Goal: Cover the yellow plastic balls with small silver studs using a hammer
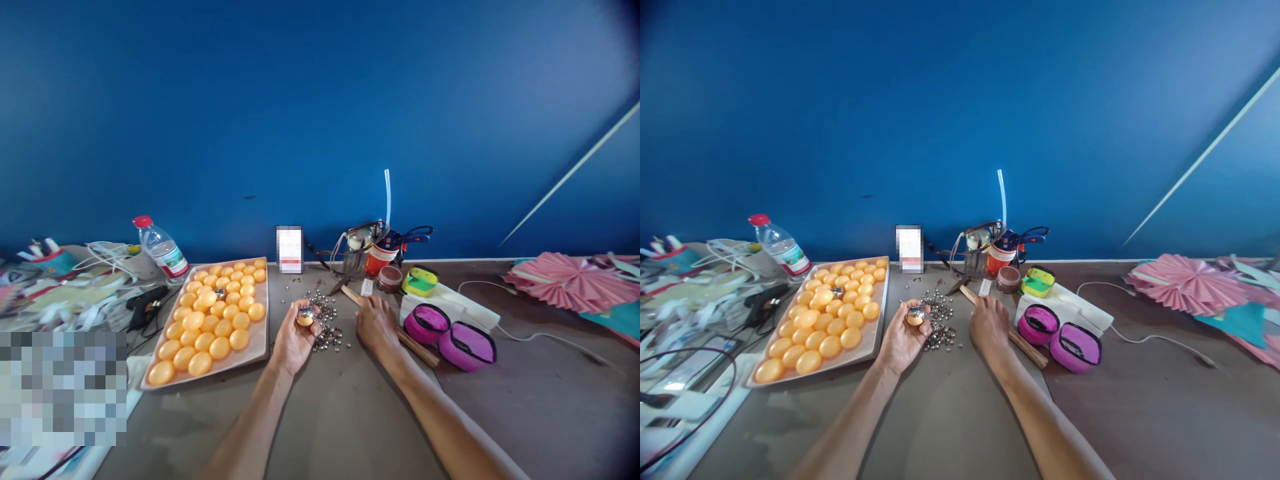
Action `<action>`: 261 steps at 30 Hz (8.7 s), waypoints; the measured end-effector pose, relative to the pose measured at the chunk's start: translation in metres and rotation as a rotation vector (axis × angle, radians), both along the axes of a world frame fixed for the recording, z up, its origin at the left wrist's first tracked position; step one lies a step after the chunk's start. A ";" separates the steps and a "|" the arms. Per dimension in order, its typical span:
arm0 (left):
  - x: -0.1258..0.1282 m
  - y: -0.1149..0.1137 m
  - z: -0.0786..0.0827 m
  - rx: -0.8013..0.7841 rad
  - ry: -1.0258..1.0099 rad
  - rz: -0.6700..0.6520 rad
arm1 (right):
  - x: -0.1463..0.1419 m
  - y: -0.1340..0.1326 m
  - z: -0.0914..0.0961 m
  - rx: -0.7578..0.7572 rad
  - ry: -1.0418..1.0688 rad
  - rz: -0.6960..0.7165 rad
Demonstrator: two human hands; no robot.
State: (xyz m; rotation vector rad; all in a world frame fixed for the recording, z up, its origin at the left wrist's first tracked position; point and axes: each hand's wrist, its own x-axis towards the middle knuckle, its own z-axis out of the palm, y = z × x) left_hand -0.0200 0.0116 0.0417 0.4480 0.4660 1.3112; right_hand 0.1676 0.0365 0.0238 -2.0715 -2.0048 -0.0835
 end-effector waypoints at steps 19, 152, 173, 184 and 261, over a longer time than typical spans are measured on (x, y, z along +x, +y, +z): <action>0.000 -0.002 0.006 0.010 -0.027 0.018 | 0.007 0.005 -0.003 -0.036 -0.017 -0.006; 0.002 0.004 -0.004 0.024 0.281 0.307 | -0.002 -0.001 -0.010 0.241 0.191 0.307; 0.005 0.003 -0.007 0.006 0.288 0.299 | -0.029 -0.008 -0.016 0.066 0.439 0.708; 0.005 0.004 -0.009 -0.004 0.277 0.282 | -0.032 -0.021 0.001 0.001 0.367 0.803; 0.015 -0.004 -0.012 0.054 0.343 0.002 | -0.048 -0.027 0.024 -0.246 1.547 0.425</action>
